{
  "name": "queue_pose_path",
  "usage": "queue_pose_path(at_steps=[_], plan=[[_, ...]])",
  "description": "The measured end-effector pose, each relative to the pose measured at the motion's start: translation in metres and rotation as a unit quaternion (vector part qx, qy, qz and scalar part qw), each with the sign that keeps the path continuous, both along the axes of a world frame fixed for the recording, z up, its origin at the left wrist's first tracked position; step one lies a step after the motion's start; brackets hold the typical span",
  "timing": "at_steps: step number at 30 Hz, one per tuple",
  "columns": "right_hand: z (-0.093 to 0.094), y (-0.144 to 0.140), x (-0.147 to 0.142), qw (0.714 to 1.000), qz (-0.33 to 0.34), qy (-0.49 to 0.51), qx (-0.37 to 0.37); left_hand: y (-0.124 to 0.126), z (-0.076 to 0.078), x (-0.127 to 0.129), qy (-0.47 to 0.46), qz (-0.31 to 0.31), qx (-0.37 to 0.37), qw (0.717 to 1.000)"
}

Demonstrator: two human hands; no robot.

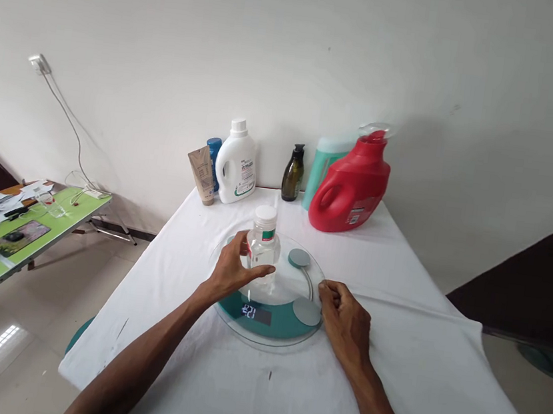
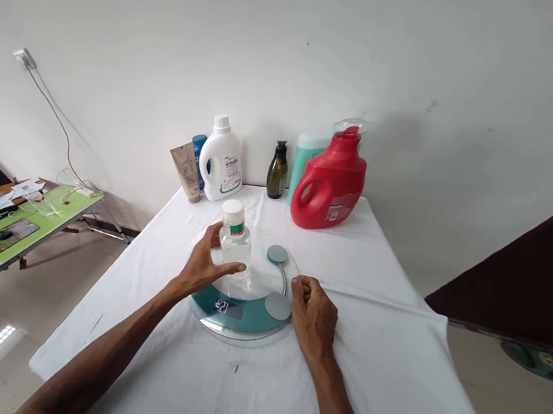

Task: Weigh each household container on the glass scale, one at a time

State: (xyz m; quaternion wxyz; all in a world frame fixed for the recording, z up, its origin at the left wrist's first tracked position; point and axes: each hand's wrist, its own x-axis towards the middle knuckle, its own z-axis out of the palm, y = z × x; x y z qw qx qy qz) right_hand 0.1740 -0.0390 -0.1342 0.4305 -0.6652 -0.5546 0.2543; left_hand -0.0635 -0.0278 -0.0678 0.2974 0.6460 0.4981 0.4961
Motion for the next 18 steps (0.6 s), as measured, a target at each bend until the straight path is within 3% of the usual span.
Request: queue_pose_path(at_steps=[6,10,14,18], plan=[[-0.003,0.001,0.002,1.000,0.006,0.006,0.021,0.011,0.003,0.004,0.075,0.047,-0.018,0.996],[-0.006,0.001,0.004,0.999,0.006,0.012,0.032,0.034,0.024,0.008,0.030,0.057,0.006,0.998],[-0.009,0.001,0.005,0.999,0.007,0.028,0.043,0.095,0.047,0.024,0.011,0.059,0.051,0.997],[-0.012,0.001,0.005,0.999,-0.004,0.037,0.036,0.171,0.041,0.050,-0.007,0.079,0.046,0.996]])
